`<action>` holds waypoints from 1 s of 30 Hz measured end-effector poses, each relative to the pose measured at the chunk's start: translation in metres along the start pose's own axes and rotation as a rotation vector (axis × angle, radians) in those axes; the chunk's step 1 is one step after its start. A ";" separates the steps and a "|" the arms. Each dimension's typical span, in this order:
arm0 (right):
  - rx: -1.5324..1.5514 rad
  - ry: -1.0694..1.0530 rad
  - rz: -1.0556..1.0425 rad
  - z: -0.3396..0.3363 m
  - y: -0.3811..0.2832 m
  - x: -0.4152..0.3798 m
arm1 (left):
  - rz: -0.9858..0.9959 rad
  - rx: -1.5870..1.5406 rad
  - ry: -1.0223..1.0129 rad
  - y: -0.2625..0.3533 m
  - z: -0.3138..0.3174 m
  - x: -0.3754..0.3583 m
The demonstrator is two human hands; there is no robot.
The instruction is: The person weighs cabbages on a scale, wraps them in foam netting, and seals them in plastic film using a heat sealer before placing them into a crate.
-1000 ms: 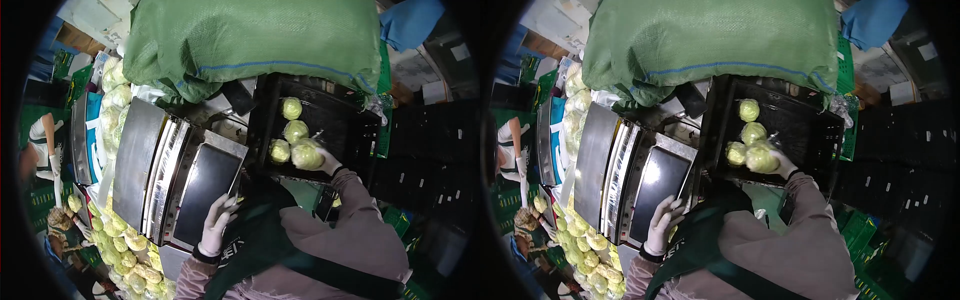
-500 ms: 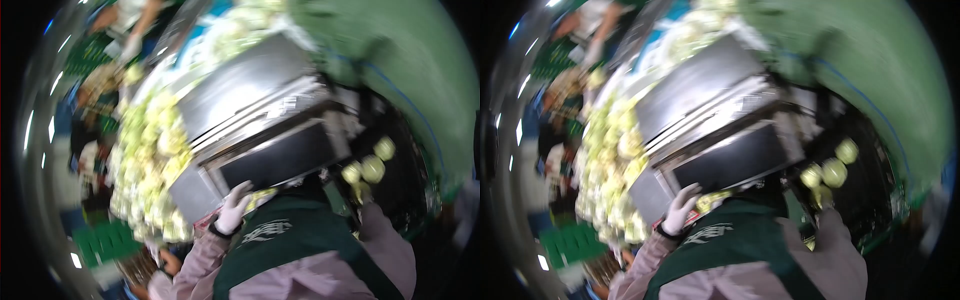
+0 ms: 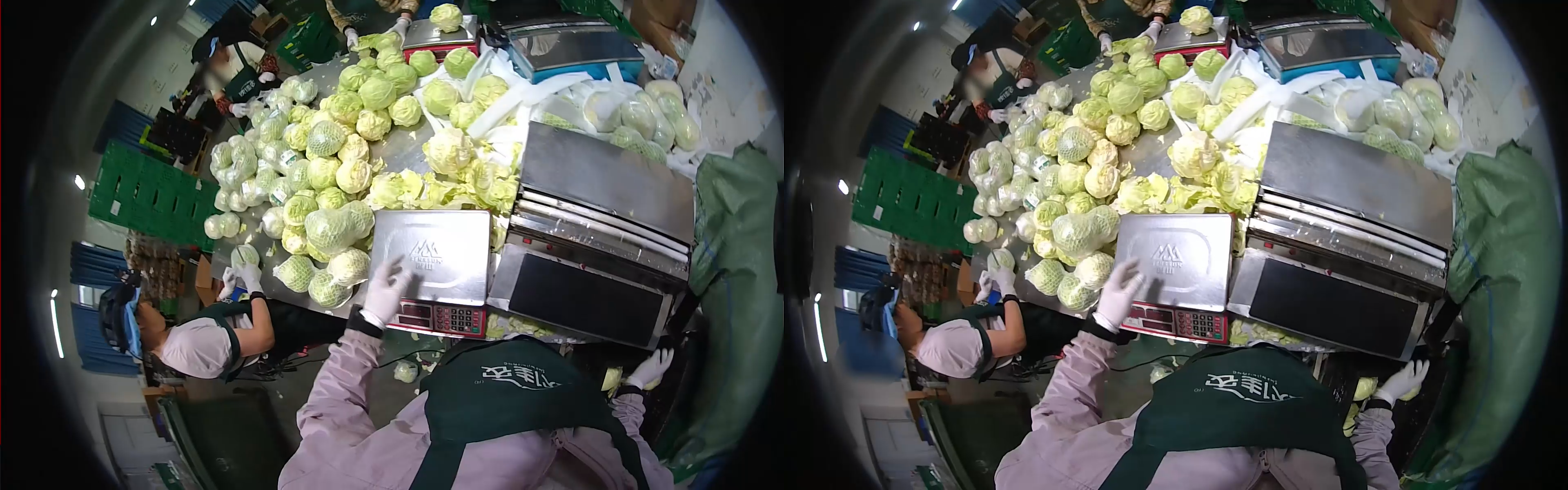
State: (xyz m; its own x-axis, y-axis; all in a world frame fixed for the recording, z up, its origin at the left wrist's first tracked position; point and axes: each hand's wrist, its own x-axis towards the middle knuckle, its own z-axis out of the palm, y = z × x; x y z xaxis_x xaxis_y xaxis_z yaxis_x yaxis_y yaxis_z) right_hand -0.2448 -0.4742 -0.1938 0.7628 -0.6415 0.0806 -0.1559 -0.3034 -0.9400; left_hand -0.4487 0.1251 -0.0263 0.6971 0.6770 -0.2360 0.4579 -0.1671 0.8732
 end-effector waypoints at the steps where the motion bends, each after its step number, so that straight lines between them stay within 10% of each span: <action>1: 0.038 -0.118 -0.031 0.018 -0.025 -0.011 | 0.048 0.010 0.037 -0.004 -0.013 0.015; 8: 0.082 -1.016 -0.122 0.167 -0.198 -0.184 | 0.165 -0.128 -0.001 0.034 -0.017 0.152; 13: -0.223 -1.105 -0.338 0.223 -0.180 -0.239 | 0.128 0.137 0.104 0.017 -0.003 0.269; 18: -0.328 -1.048 -0.410 0.226 -0.202 -0.250 | -0.040 0.570 0.964 -0.029 -0.063 0.360; 22: -0.396 -1.043 -0.415 0.234 -0.199 -0.251 | -0.547 0.442 0.724 -0.050 -0.096 0.362; 26: -0.488 -1.066 -0.452 0.232 -0.213 -0.254 | -0.275 0.769 0.638 -0.063 -0.053 0.355; 30: -0.521 -1.101 -0.389 0.236 -0.218 -0.253 | 0.042 0.362 0.363 -0.015 -0.051 0.362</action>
State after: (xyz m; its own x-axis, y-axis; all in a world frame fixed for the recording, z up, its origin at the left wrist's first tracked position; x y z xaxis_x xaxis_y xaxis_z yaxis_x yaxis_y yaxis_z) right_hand -0.2556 -0.0800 -0.0872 0.8893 0.3949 -0.2304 0.1580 -0.7384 -0.6556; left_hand -0.2315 0.4097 -0.1033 0.5119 0.8589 0.0158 0.6398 -0.3934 0.6602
